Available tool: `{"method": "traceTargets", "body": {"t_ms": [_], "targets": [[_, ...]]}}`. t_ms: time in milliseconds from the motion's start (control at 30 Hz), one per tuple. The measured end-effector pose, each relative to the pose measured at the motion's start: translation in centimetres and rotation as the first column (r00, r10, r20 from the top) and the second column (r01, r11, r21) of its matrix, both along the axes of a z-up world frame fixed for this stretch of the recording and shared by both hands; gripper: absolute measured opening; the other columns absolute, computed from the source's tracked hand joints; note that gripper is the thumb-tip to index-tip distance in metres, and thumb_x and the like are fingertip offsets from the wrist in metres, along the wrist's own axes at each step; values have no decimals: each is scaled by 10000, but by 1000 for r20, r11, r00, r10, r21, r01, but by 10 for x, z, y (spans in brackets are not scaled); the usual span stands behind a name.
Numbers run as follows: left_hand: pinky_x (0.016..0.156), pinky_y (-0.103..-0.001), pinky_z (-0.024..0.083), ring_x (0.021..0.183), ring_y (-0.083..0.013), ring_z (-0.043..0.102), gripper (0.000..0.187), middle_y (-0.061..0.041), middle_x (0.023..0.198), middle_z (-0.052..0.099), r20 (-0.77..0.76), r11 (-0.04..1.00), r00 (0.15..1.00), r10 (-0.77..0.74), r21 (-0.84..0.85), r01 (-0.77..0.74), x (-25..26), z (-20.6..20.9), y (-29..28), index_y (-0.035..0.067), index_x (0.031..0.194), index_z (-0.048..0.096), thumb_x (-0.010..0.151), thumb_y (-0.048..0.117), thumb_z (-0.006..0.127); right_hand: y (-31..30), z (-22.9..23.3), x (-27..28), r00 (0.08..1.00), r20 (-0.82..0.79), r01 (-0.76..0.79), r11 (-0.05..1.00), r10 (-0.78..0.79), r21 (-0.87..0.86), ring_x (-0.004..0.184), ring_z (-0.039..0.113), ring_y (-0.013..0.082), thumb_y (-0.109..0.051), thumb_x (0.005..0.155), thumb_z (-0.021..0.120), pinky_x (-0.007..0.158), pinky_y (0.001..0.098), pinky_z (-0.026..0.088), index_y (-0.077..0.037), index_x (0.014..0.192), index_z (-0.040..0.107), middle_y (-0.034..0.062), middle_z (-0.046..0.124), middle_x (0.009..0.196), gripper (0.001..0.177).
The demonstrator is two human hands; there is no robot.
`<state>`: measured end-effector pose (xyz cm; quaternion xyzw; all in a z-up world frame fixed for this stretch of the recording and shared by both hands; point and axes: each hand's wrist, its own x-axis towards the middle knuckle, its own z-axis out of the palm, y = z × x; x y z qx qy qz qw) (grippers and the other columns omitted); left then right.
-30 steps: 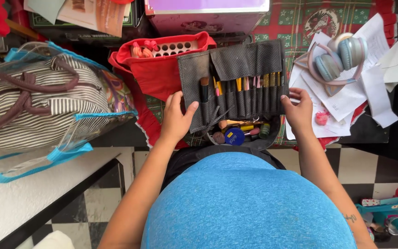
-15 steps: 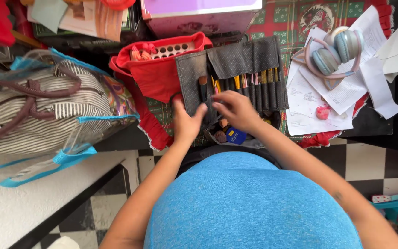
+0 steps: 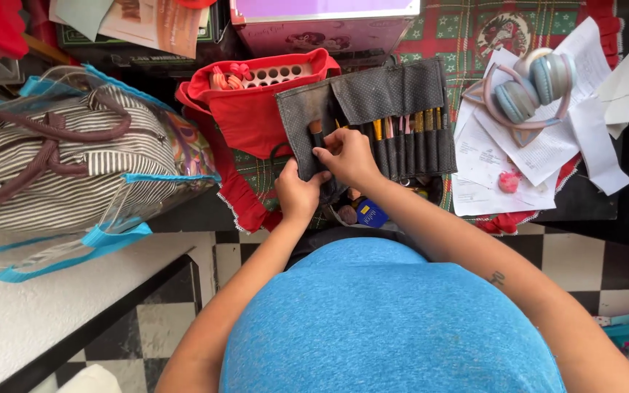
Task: Organizing makeup brushes into a roll-up pouch and placing items into bags on a table.
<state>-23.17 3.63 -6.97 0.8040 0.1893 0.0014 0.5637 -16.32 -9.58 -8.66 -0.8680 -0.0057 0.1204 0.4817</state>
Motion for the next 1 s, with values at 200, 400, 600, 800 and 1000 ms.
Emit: {"method": "traceTargets", "body": {"t_ms": [200,400,600,800,1000], "targets": [[767,-376,595,921,-262,790,418,-143,985,790,53,996,997,-58,-61,61,-6,-10,8,14,1085,648,752,123,876,6,15,8,1000,7,-6,1000,6,23,658,695,130,-186,786,861,626,283,577,46,905,719,101,740,745,297],[833,-375,601,1013,-273,773,480,-159,1056,778,62,994,994,-93,-50,97,-10,-10,12,2,1155,630,778,160,881,4,34,53,999,50,-2,994,-4,109,722,739,107,-222,815,856,636,271,590,27,940,736,79,774,812,303],[853,-377,590,1041,-286,756,512,-167,1095,764,141,992,984,-107,-53,116,-7,-16,13,-6,1195,620,784,162,876,-2,54,56,991,-131,-23,998,31,60,703,729,141,-245,800,856,602,318,588,36,964,742,89,771,830,345],[784,-372,607,954,-255,793,431,-142,1018,791,2,991,994,-110,-83,110,-4,-3,16,13,1112,665,759,156,867,-10,30,26,964,-178,-197,980,199,29,732,757,113,-262,806,867,661,296,592,26,1004,732,84,772,811,375],[792,-378,601,938,-266,789,389,-152,1007,794,13,990,990,-139,-36,139,3,-3,20,16,1108,684,796,175,854,-20,19,29,998,29,-66,932,59,357,820,685,128,-172,885,842,720,277,570,40,1062,718,74,740,911,303]]}}
